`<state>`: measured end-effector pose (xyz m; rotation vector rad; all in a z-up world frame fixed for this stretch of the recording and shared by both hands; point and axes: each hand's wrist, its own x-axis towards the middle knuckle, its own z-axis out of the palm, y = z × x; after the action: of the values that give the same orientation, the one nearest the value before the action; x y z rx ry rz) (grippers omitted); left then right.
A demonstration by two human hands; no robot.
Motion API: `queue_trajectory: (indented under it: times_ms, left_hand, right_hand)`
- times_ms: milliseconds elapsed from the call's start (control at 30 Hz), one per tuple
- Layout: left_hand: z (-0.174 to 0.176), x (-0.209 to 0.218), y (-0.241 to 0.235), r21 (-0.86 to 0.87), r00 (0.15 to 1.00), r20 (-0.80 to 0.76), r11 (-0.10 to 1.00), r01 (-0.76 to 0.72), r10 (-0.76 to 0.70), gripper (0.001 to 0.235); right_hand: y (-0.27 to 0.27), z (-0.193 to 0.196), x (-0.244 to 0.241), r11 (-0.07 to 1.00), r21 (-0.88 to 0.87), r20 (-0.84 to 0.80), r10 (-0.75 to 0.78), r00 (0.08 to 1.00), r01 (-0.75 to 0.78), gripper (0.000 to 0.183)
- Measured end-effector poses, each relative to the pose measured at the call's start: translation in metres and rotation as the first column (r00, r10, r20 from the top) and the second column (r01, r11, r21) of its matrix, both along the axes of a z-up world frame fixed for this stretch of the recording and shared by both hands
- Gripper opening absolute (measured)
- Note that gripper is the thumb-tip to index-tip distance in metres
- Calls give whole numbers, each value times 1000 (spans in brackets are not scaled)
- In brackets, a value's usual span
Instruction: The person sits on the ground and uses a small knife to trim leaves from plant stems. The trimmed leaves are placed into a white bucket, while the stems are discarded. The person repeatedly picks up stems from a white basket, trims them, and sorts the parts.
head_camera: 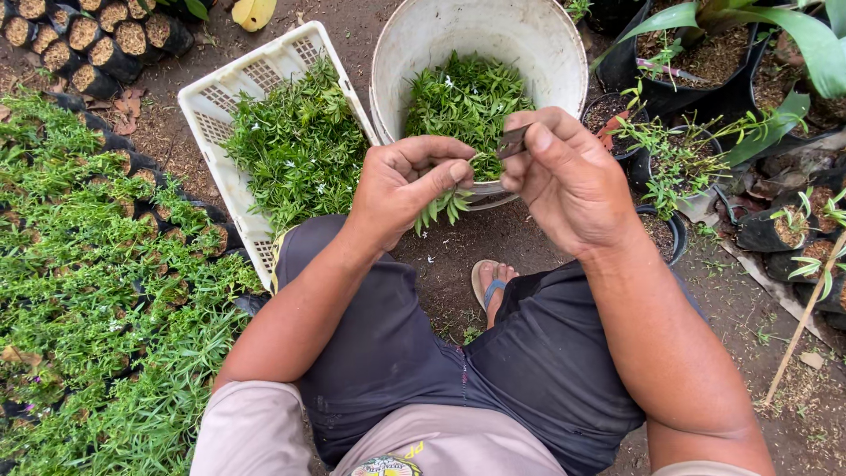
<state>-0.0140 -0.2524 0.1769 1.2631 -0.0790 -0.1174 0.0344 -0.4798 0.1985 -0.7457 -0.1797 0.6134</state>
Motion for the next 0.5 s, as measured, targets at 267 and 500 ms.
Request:
queue_trajectory:
  times_ms: [267,500]
  left_hand:
    - [1,-6,-4,-192,991,-54,973,-130,122,22]
    - [1,-9,0,-224,994,-43,968,-112,105,21]
  right_hand:
    - [16,-9,-6,977,-203,-44,64,997,-72,13]
    - [27,-10,-6,964,-254,-37,76,996,-83,15]
